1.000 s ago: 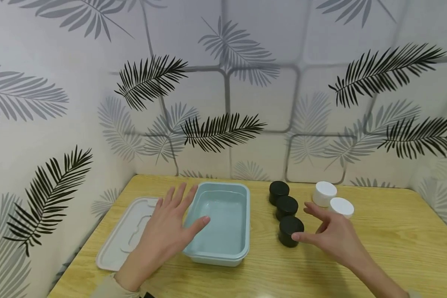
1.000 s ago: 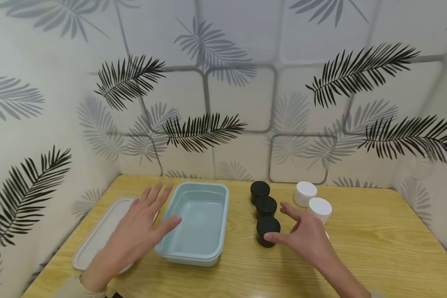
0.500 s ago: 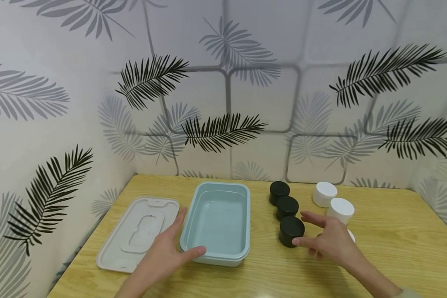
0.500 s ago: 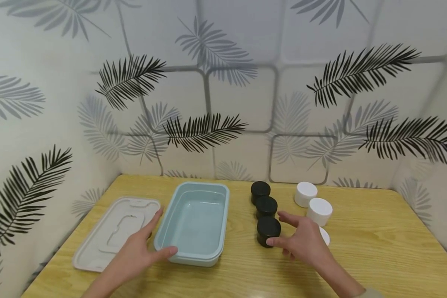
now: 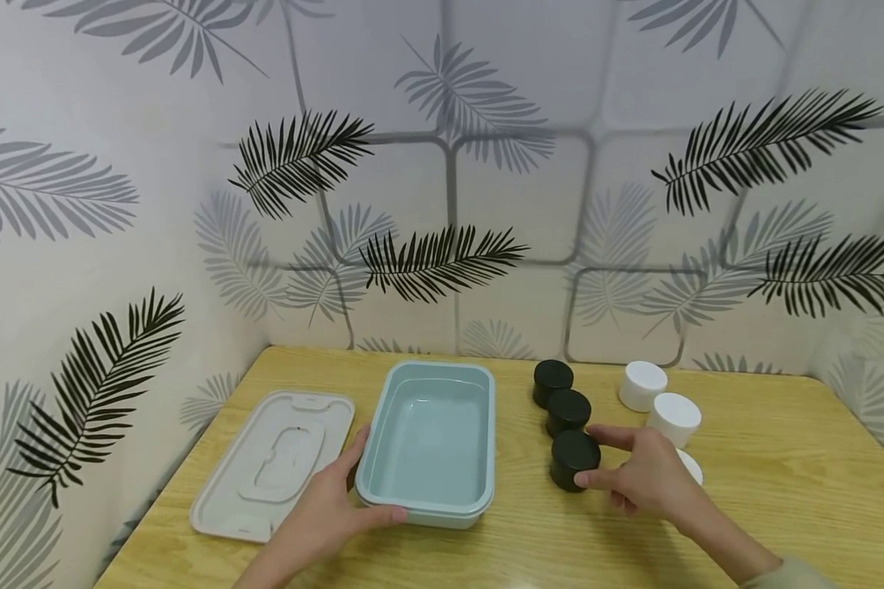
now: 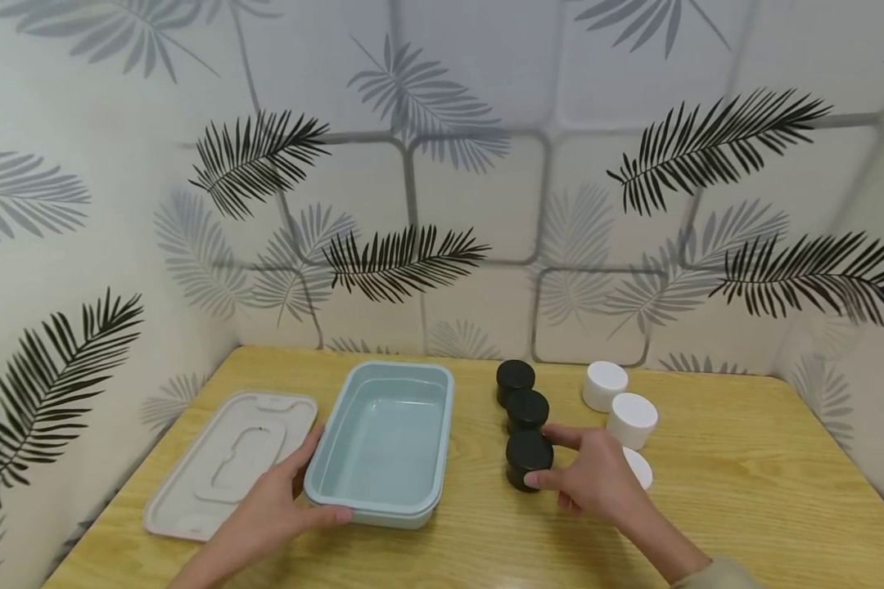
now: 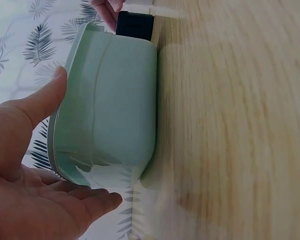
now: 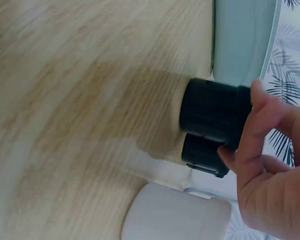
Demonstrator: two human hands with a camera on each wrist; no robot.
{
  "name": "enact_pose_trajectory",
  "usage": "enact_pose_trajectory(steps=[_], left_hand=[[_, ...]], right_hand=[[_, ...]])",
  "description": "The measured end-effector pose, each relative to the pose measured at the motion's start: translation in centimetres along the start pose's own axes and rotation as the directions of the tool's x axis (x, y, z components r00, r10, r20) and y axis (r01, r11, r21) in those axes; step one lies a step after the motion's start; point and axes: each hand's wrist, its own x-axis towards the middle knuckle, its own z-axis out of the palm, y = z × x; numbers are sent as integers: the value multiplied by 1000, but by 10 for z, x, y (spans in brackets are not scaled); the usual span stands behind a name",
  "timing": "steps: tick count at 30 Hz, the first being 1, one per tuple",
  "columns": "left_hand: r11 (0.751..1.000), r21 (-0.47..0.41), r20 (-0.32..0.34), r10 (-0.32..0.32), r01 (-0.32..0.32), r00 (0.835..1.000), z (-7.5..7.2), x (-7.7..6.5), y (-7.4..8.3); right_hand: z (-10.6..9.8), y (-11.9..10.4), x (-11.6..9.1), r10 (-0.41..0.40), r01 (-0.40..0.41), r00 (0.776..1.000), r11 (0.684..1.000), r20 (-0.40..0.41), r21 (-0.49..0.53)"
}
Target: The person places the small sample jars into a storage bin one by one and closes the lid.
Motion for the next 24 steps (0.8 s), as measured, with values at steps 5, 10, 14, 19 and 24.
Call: enact_pose_trajectory(steps=[5, 10, 14, 19, 24], left_hand=[[992, -127, 31, -7, 11, 999, 1, 1, -4], [972, -232, 54, -24, 36, 998, 1, 2, -6], [964, -264, 69, -20, 38, 997, 0, 1, -5], [958, -286, 89, 7, 19, 996, -2, 0, -5], [957, -290, 91, 13, 14, 996, -1, 0, -6]], right_hand=[[3, 3, 1, 0, 0, 1000, 999, 24, 34], [6, 3, 1, 7, -8, 1000, 999, 16, 40], [7, 1, 2, 38, -38, 999, 999, 6, 32], [8, 0, 2, 65, -65, 998, 998, -5, 14], [8, 0, 2, 67, -67, 998, 998, -16, 19]])
